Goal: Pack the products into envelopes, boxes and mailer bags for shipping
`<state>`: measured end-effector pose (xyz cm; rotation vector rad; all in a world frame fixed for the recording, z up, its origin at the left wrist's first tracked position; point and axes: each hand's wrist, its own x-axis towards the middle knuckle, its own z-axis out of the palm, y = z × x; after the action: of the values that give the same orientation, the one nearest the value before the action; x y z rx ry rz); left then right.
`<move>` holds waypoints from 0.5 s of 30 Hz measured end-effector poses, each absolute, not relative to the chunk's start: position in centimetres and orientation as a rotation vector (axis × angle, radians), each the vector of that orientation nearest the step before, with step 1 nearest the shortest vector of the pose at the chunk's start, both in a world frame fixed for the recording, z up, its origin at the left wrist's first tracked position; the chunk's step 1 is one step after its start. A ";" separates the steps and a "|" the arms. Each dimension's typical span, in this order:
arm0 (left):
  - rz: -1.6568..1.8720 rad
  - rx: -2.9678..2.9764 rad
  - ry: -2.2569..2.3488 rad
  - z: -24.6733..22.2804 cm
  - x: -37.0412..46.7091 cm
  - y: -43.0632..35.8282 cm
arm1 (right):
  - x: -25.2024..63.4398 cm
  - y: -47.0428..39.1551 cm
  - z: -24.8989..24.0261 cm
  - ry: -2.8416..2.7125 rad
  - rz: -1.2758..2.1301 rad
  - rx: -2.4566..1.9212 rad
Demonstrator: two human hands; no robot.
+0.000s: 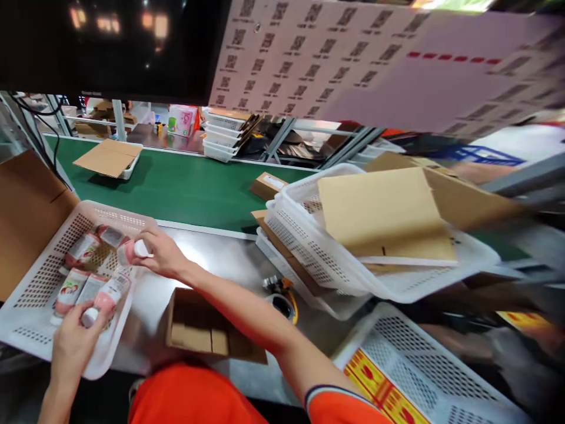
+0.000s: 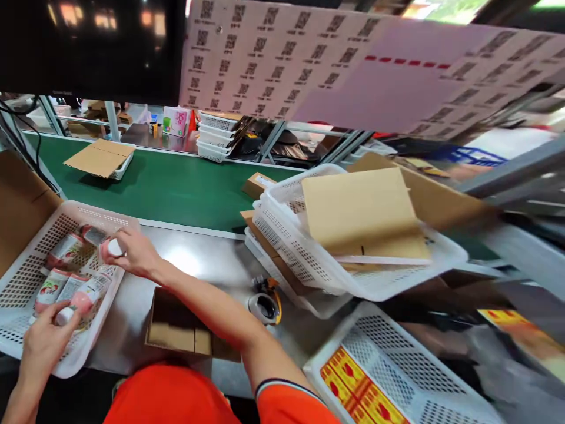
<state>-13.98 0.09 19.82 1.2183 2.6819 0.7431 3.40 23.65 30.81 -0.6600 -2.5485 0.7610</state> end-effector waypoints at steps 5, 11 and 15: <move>1.260 1.648 2.861 23.1 -10.2 0.7 | 18.0 18.6 34.4 -2.242 0.772 -0.710; 1.581 1.868 2.540 30.1 -6.1 0.6 | 22.2 13.7 29.4 -2.514 0.763 -1.091; 1.369 2.087 2.162 31.0 -2.5 2.8 | 18.2 13.2 23.3 -2.709 0.904 -1.296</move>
<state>-2.45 2.78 31.00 2.0870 2.1622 1.3686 18.18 13.16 23.34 -1.2964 -2.7093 0.9035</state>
